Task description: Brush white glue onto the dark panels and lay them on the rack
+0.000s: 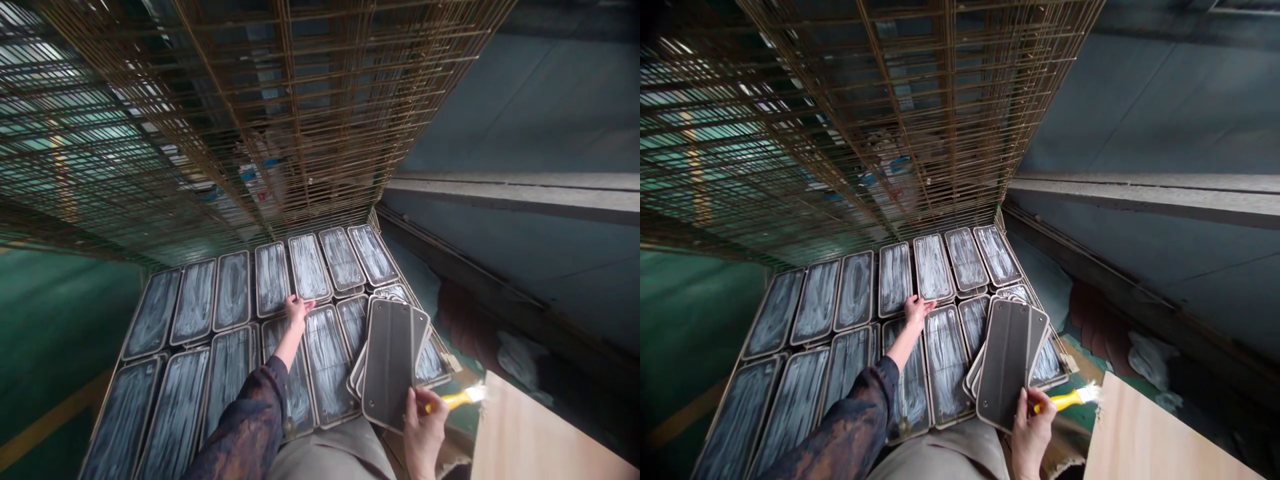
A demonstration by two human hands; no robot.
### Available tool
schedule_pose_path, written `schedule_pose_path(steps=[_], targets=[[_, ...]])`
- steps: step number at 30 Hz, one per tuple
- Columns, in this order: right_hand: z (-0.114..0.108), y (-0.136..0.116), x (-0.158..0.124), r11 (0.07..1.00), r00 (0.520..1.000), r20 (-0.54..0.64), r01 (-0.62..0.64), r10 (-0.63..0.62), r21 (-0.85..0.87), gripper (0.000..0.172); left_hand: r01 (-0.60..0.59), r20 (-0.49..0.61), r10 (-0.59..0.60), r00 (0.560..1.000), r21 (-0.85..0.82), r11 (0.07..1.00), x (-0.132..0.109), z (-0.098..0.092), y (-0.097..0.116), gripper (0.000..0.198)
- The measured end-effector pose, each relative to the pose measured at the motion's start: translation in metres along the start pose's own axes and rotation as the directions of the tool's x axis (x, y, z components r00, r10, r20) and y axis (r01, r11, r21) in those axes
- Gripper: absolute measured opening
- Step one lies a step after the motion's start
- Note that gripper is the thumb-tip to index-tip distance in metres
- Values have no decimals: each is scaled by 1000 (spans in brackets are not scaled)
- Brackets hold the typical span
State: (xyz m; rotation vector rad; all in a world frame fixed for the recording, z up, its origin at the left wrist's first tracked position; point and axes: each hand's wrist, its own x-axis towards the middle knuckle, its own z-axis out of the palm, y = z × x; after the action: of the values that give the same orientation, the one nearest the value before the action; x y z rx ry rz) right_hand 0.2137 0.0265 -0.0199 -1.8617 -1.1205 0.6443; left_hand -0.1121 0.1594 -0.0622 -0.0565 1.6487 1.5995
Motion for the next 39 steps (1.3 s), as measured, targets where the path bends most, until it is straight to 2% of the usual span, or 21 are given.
schedule_pose_path(steps=[2,5,7,8,10,12,15,17,19,22,23,25,27,32,34,36,39], targets=[[2,3,-1,1000,1000,1,-6,6,-2,43,5,1,-5,1000,40,999,-12,-2,-5,40],[4,7,-3,1000,1000,-7,13,-13,-15,37,-44,29,39,999,200,979,-45,-12,-26,44],[5,8,-3,999,999,-20,41,-41,-23,34,-80,170,23,985,336,938,-75,-22,-46,35],[5,8,-3,998,998,-30,51,-52,-33,33,-80,293,-48,955,410,909,-90,-27,-56,27],[6,7,-4,996,997,-49,61,-64,-64,31,-97,518,-236,822,536,839,-120,-36,-73,16],[6,6,-4,995,996,-66,58,-63,-79,29,-152,597,-347,723,628,763,-143,-44,-85,22],[7,6,-6,999,996,-85,40,-43,-36,26,-236,610,-440,660,723,649,-165,-53,-92,28],[9,8,-7,1000,996,-91,22,-20,16,26,-238,585,-538,607,779,580,-173,-57,-93,32],[11,10,-8,999,996,-89,12,-8,43,27,-139,529,-632,566,817,559,-180,-57,-93,35],[12,13,-11,1000,998,-65,14,-13,17,26,148,473,-733,489,784,604,-190,-54,-95,38],[12,14,-12,1000,998,-53,18,-18,3,26,209,474,-737,482,755,622,-193,-53,-97,38],[12,16,-13,1000,999,-28,26,-26,-12,26,200,496,-690,528,717,668,-198,-52,-100,35],[11,16,-13,1000,1000,-6,26,-26,-10,26,67,535,-604,591,713,698,-201,-54,-102,30],[11,15,-15,996,999,37,-12,9,84,28,-217,618,-428,660,702,679,-196,-64,-98,22],[12,14,-17,995,999,33,-6,3,98,27,-305,659,-358,662,672,674,-192,-67,-94,20],[11,14,-18,996,1000,18,20,-22,90,26,-391,706,-299,642,637,664,-187,-67,-89,17],[9,16,-16,994,996,-11,86,-85,71,24,-395,714,-331,617,644,655,-183,-59,-87,19]])
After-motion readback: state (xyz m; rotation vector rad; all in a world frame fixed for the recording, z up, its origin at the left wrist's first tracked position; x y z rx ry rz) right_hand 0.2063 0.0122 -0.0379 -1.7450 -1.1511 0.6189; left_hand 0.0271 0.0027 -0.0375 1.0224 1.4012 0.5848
